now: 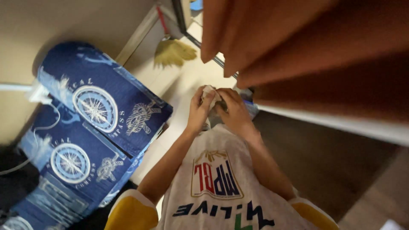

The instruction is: The person wipes a shelf and a desk with a cloth, then picks up a document and places it into a printer. Finally, the person sweeps the floor with a broom.

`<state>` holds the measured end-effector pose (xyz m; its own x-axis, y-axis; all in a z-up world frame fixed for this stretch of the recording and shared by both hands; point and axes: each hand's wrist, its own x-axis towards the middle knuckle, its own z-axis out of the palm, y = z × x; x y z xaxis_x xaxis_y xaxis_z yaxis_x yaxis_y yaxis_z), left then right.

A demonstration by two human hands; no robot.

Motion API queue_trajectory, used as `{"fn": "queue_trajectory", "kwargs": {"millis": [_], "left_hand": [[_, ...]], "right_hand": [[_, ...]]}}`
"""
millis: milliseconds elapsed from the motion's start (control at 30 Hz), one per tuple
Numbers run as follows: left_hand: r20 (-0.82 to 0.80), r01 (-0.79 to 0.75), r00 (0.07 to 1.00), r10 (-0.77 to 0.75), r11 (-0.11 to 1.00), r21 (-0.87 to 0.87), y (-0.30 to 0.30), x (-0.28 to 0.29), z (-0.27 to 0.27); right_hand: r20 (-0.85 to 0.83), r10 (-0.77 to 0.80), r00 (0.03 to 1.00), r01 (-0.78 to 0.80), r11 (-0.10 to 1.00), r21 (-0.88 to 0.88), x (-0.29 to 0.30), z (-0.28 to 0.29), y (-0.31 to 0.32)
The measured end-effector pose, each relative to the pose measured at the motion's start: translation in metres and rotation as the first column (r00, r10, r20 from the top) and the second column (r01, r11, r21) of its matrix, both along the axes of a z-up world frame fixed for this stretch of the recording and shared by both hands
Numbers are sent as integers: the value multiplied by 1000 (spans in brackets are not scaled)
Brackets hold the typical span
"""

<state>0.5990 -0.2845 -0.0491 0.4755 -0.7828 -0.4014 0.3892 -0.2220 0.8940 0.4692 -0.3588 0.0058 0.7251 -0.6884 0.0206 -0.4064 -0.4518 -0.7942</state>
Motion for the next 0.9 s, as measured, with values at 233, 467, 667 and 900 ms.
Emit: {"fn": "queue_trajectory", "kwargs": {"millis": [233,467,667,900], "left_hand": [[20,-155,987,157,985,-81,-60,79,-17],[431,-283,851,300,953,-105,-120,180,-75],[515,-318,816,261,948,23,-166,296,-115],[681,-217,732,-5,946,240,-249,455,-238]], "right_hand": [[19,287,958,-286,957,-39,93,-26,-94],[53,387,920,-389,921,21,202,-126,-168],[53,384,922,-388,910,150,328,-185,-221],[-139,469,872,-479,765,-430,473,-376,-315]]}}
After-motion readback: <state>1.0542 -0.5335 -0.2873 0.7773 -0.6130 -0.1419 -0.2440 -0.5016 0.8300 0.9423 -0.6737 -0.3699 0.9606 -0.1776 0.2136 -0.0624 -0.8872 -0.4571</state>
